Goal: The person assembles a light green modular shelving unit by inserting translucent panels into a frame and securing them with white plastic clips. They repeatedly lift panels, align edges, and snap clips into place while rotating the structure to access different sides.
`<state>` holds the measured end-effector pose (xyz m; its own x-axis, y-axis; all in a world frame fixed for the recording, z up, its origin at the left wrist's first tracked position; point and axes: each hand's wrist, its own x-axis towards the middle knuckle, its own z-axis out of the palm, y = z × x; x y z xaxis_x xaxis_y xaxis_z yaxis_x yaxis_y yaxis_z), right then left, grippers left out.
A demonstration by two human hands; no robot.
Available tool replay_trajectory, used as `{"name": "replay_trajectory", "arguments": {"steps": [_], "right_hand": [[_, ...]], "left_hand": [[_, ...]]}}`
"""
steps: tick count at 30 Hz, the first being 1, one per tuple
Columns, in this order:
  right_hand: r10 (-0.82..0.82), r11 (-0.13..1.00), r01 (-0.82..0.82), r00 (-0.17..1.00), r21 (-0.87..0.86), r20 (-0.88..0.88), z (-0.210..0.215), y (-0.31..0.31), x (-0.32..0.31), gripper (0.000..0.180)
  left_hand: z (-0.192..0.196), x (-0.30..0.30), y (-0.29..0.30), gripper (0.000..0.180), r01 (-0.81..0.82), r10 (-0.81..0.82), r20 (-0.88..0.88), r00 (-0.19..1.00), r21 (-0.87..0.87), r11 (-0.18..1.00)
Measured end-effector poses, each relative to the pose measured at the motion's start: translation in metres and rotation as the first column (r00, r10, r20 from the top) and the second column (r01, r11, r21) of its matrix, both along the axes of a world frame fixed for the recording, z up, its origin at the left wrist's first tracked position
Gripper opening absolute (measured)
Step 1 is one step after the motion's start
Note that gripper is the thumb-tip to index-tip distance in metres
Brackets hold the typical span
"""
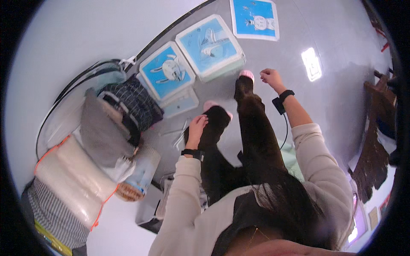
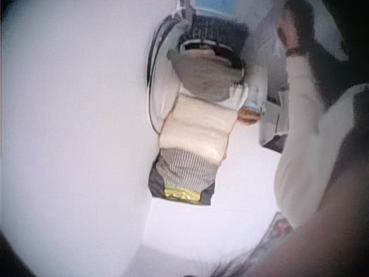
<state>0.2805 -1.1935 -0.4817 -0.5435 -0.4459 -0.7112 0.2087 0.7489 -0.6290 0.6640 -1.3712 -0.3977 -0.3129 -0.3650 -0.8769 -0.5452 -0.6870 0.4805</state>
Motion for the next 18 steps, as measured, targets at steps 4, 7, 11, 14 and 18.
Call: {"name": "replay_trajectory", "arguments": {"steps": [4, 7, 11, 14, 18], "right_hand": [[-0.028, 0.997, 0.037, 0.991, -0.070, 0.127, -0.150, -0.031, -0.030, 0.033], [0.066, 0.998, -0.067, 0.995, -0.015, -0.077, -0.247, -0.051, -0.044, 0.036], [0.107, 0.989, -0.136, 0.936, -0.063, -0.336, -0.328, -0.073, -0.060, 0.036], [0.147, 0.986, -0.164, 0.923, -0.016, -0.357, -0.342, -0.082, -0.060, 0.036], [0.164, 0.986, -0.155, 0.952, 0.056, -0.259, -0.330, -0.086, -0.055, 0.040]], "left_hand": [[-0.152, -0.079, -0.015, 0.034, -0.226, 0.237, -0.101, 0.966, 0.113, 0.968], [-0.259, -0.120, -0.019, 0.036, -0.296, 0.312, -0.067, 0.948, 0.182, 0.938], [-0.367, -0.143, -0.030, 0.028, -0.548, 0.561, -0.051, 0.826, 0.161, 0.821], [-0.396, -0.144, -0.034, 0.025, -0.642, 0.651, -0.011, 0.759, 0.150, 0.752], [-0.389, -0.149, -0.035, 0.024, -0.789, 0.814, 0.002, 0.581, 0.247, 0.563]]}}
